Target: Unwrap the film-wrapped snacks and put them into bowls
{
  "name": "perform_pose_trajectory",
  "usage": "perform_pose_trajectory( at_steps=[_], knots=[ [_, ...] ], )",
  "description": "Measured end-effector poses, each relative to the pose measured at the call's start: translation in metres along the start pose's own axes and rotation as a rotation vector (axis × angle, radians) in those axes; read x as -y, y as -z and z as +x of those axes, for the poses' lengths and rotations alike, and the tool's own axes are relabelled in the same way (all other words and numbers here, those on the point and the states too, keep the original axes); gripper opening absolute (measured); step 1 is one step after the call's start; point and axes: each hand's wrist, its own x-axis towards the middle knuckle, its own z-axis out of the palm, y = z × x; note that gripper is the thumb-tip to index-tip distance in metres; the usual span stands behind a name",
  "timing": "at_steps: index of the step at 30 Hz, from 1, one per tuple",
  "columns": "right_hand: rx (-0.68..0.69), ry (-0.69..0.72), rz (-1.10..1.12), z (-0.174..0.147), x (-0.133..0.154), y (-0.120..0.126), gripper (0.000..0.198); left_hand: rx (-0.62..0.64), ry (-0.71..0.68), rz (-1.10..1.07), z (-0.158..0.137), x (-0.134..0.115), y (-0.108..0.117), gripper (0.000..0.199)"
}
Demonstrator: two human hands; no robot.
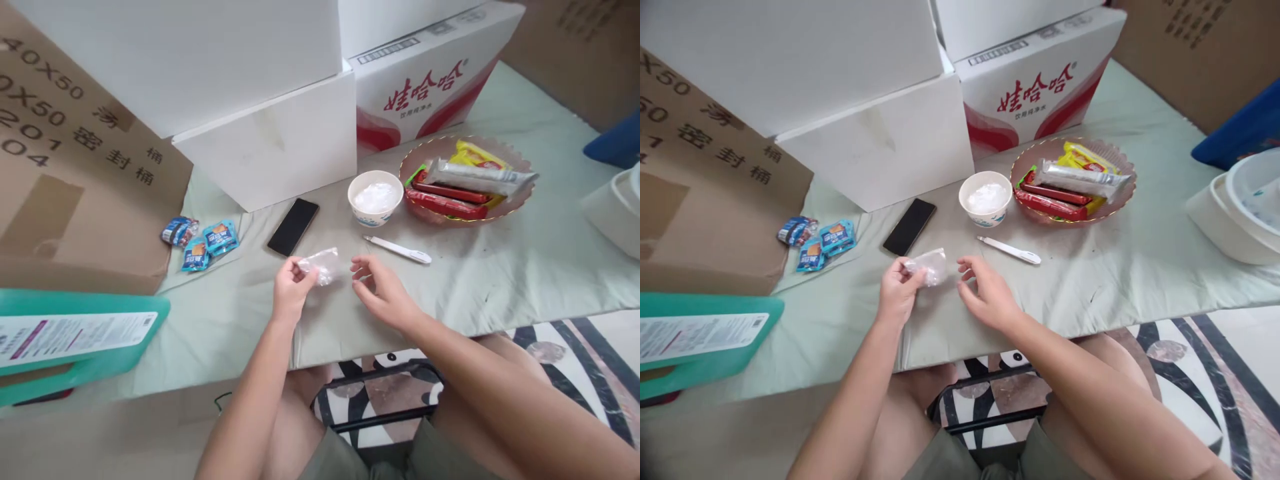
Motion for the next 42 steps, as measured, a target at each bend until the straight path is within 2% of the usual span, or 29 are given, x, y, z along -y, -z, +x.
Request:
perform_pose_trajectory(
  at_steps=[2,4,6,7,9,11,13,15,17,18,22,25,27,29,30,31,32,34,37,39,41,42],
  knots=[
    [0.026,0.005,-0.004,0.002,-0.001,0.001,0.031,-0.095,-0.097,0.068,0.017,-0.018,-0.010,0.025],
    [0.044,0.031,-0.012,0.003,-0.001,0.002,0.031,-0.112,-0.218,0.154,0.040,-0.045,-0.032,0.024],
    [0.050,0.051,-0.021,0.004,0.000,0.003,0.031,-0.060,-0.534,0.430,0.066,-0.075,-0.065,0.021],
    [0.048,0.057,-0.023,0.004,0.000,0.004,0.030,0.034,-0.634,0.557,0.080,-0.087,-0.084,0.018],
    [0.053,0.066,-0.022,0.005,0.000,0.005,0.030,0.302,-0.706,0.821,0.107,-0.105,-0.120,0.015],
    [0.066,0.074,-0.015,0.004,0.001,0.006,0.029,0.622,-0.609,1.103,0.130,-0.113,-0.149,0.014],
    [0.087,0.078,-0.011,0.003,0.002,0.007,0.028,0.893,-0.345,1.234,0.146,-0.114,-0.168,0.011],
    [0.110,0.072,-0.009,0.002,0.003,0.010,0.028,1.025,-0.013,1.194,0.157,-0.112,-0.178,0.010],
    [0.129,0.061,-0.002,0.001,0.005,0.012,0.028,1.037,0.221,1.121,0.164,-0.109,-0.184,0.015],
    [0.133,0.057,0.005,0.001,0.007,0.014,0.029,1.024,0.278,1.110,0.166,-0.108,-0.187,0.017],
    [0.088,0.094,0.020,0.007,0.010,0.022,0.027,0.989,0.300,1.138,0.171,-0.103,-0.196,0.016],
    [-0.115,0.076,0.057,0.020,0.006,0.035,0.030,0.978,0.300,1.126,0.170,-0.103,-0.195,0.018],
    [-0.305,-0.032,0.118,0.030,0.002,0.050,0.030,0.958,0.209,1.125,0.165,-0.105,-0.187,0.025],
    [-0.456,-0.167,0.186,0.037,-0.004,0.068,0.019,0.904,-0.036,1.181,0.155,-0.109,-0.176,0.033],
    [-0.505,-0.225,0.219,0.038,-0.006,0.076,0.015,0.853,-0.183,1.226,0.149,-0.111,-0.170,0.036],
    [-0.539,-0.271,0.249,0.038,-0.009,0.084,0.014,0.811,-0.271,1.271,0.142,-0.113,-0.165,0.040],
    [-0.564,-0.304,0.276,0.038,-0.011,0.091,0.016,0.777,-0.303,1.306,0.136,-0.114,-0.160,0.043],
    [-0.601,-0.327,0.307,0.036,-0.016,0.103,0.019,0.763,-0.342,1.371,0.124,-0.113,-0.156,0.036],
    [-0.693,-0.302,0.284,0.037,-0.023,0.116,0.022,0.782,-0.495,1.456,0.116,-0.110,-0.165,0.027],
    [-0.764,-0.280,0.240,0.042,-0.029,0.128,0.032,0.781,-0.587,1.495,0.117,-0.108,-0.180,0.027],
    [-0.757,-0.279,0.156,0.050,-0.036,0.144,0.045,0.771,-0.672,1.514,0.122,-0.107,-0.197,0.028],
    [-0.724,-0.288,0.092,0.054,-0.040,0.153,0.044,0.764,-0.724,1.508,0.126,-0.108,-0.205,0.028]
  ],
)
